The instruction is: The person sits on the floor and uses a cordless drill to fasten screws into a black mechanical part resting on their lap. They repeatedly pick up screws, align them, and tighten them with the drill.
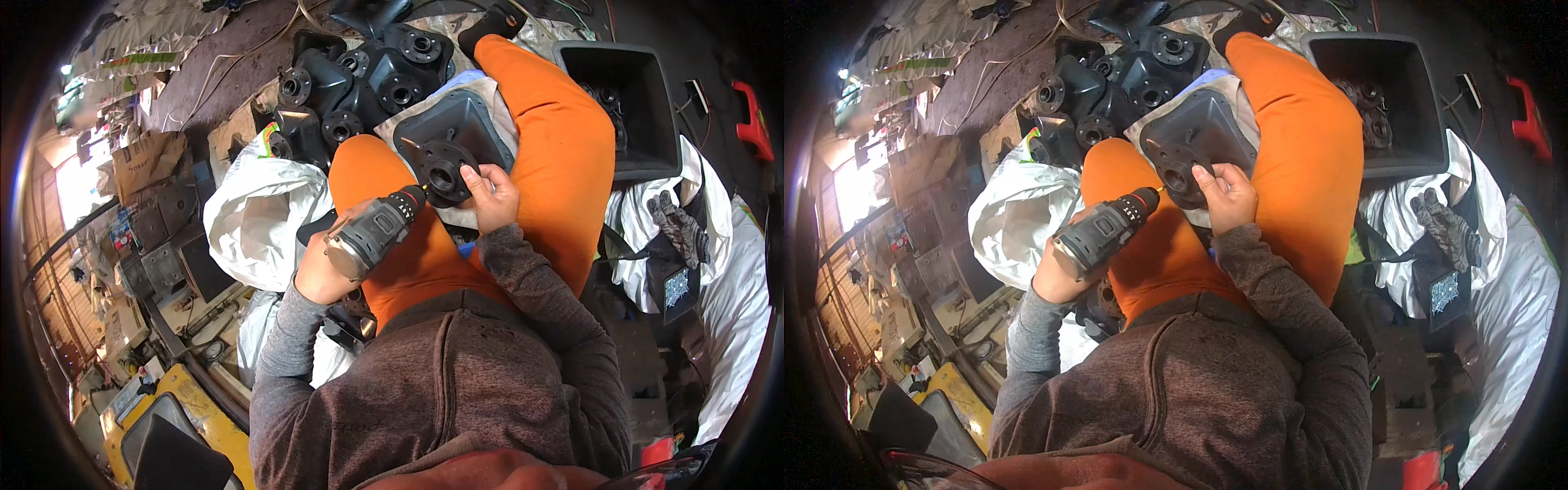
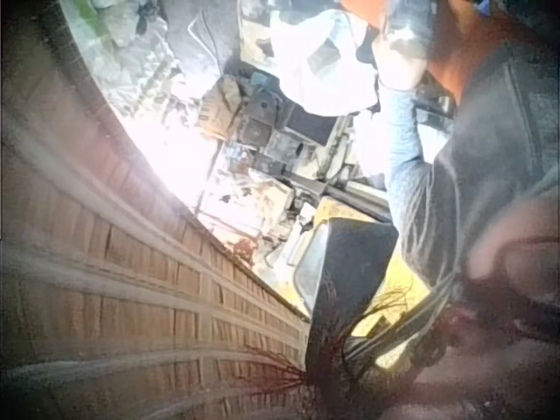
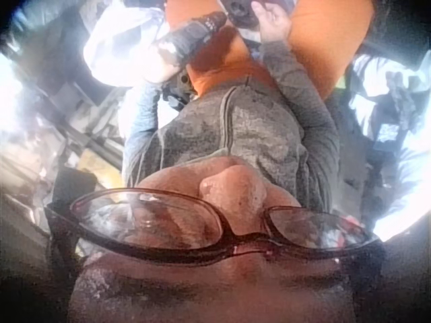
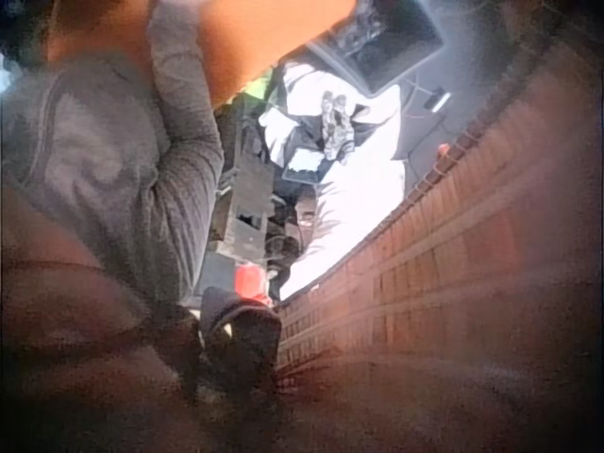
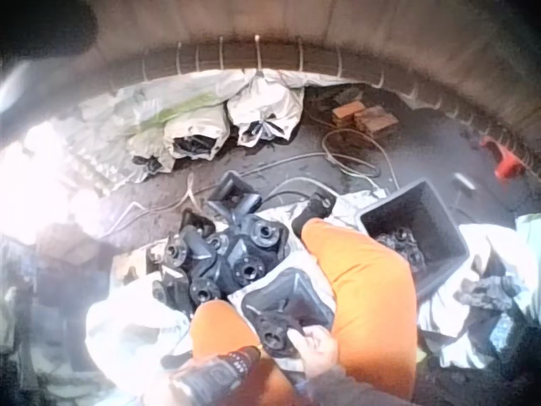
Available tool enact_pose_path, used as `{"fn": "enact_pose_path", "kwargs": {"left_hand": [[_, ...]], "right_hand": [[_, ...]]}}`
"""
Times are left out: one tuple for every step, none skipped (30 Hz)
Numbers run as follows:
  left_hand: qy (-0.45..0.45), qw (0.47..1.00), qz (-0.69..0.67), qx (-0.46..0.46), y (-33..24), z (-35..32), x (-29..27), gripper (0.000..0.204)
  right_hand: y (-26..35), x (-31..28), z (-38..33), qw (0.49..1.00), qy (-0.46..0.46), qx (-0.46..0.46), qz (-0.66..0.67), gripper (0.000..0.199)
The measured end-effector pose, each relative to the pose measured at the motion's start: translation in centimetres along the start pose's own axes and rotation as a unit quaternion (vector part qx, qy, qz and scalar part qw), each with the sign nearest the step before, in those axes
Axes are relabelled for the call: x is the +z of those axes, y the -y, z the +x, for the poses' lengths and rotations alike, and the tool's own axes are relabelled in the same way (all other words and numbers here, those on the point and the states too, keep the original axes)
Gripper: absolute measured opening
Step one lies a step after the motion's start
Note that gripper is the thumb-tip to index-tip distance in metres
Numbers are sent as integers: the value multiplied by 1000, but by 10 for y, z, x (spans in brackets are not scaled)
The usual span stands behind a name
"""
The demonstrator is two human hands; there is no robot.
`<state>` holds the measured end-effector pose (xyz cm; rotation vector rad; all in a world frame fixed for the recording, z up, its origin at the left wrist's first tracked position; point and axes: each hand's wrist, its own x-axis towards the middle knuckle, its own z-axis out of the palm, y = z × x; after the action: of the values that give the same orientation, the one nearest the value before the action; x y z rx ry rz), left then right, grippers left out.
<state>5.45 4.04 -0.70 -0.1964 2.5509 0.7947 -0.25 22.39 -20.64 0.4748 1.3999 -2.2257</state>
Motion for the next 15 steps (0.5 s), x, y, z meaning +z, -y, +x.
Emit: {"fn": "enact_pose_path", "kwargs": {"left_hand": [[3, 1000, 18, 12, 2, 0, 0, 54], [13, 1000, 15, 1, 1, 2, -1, 54], [23, 1000, 12, -9, -2, 3, -3, 54], [33, 999, 10, -19, -5, 5, -5, 54], [33, 999, 13, -7, -6, 7, -6, 54], [33, 999, 16, 5, -8, 10, -6, 54], [29, 999, 18, 14, -11, 11, -6, 54], [29, 999, 18, 25, -10, 16, -8, 55], [29, 999, 18, 37, -10, 21, -11, 56], [31, 998, 19, 49, -10, 26, -14, 57], [50, 998, 28, 30, -9, 28, -16, 60], [69, 997, 37, 11, -7, 30, -17, 62], [78, 996, 44, 0, -5, 31, -18, 64], [86, 995, 50, -8, -5, 33, -19, 66], [86, 995, 54, -5, -7, 34, -18, 67]], "right_hand": [[0, 0, 1, 1000, -1, 1, 3, 18], [0, 1, 2, 1000, -3, 3, 5, 18], [0, 1, 4, 1000, -4, 4, 8, 18], [-2, 0, 7, 1000, -15, -3, -16, 20], [-7, -1, 11, 999, -26, -10, -40, 22], [-10, -2, 17, 997, -37, -17, -63, 24], [-4, 2, 24, 993, -33, -25, -114, 26], [6, 8, 37, 985, -33, -37, -164, 28], [11, 13, 48, 975, -33, -49, -214, 30], [14, 15, 56, 962, -27, -57, -266, 30], [17, 16, 65, 946, -21, -64, -318, 29], [20, 16, 72, 927, -15, -71, -369, 29], [16, 18, 76, 929, -13, -71, -362, 30], [15, 14, 77, 930, -18, -51, -363, 32], [15, 10, 74, 930, -22, -32, -364, 33]]}}
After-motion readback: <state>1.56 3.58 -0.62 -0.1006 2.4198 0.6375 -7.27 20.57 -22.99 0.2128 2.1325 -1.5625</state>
